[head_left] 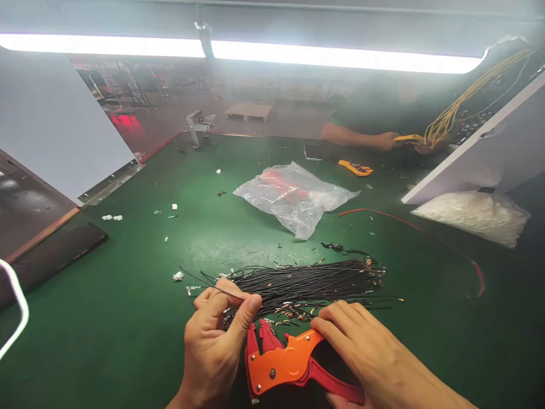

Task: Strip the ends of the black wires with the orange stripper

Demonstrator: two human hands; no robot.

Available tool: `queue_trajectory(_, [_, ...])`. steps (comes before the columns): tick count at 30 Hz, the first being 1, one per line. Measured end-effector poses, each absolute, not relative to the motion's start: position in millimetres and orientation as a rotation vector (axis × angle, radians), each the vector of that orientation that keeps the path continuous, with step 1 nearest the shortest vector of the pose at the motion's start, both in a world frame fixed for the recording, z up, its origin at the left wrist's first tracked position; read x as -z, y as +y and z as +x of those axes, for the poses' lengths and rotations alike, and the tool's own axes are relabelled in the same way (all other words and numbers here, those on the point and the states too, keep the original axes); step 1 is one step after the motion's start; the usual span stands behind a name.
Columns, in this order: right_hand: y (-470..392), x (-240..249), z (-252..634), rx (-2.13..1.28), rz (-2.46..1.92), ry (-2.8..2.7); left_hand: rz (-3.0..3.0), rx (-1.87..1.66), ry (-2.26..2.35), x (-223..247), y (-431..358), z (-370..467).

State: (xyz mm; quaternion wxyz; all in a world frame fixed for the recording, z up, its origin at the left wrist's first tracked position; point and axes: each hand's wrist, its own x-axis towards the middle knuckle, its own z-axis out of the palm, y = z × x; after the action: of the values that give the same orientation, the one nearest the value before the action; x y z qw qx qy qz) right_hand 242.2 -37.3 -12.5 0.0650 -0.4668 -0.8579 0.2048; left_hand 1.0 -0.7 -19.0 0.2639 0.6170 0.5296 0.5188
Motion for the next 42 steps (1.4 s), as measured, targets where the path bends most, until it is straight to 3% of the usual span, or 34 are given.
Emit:
queue_trajectory(7, [-27, -17, 292, -1.294, -1.541, -2.084, 1.569, -1.658, 1.409, 9, 3, -4])
queue_trajectory(12, [-24, 11, 288, -1.951, -0.903, -1.097, 1.872, -1.657, 1.313, 10, 2, -6])
queue_trajectory(15, [-33, 20, 260, -2.187, -0.653, -0.835, 2.027, -1.674, 1.332, 11, 1, -8])
queue_trajectory(24, [-50, 37, 210, -2.278, -0.428, -0.471, 2.301, -1.574, 1.414, 15, -6, -9])
queue_trajectory(42, [-53, 69, 192, -2.284, -0.563, -0.781, 2.576, -1.394, 1.281, 8, -15, -11])
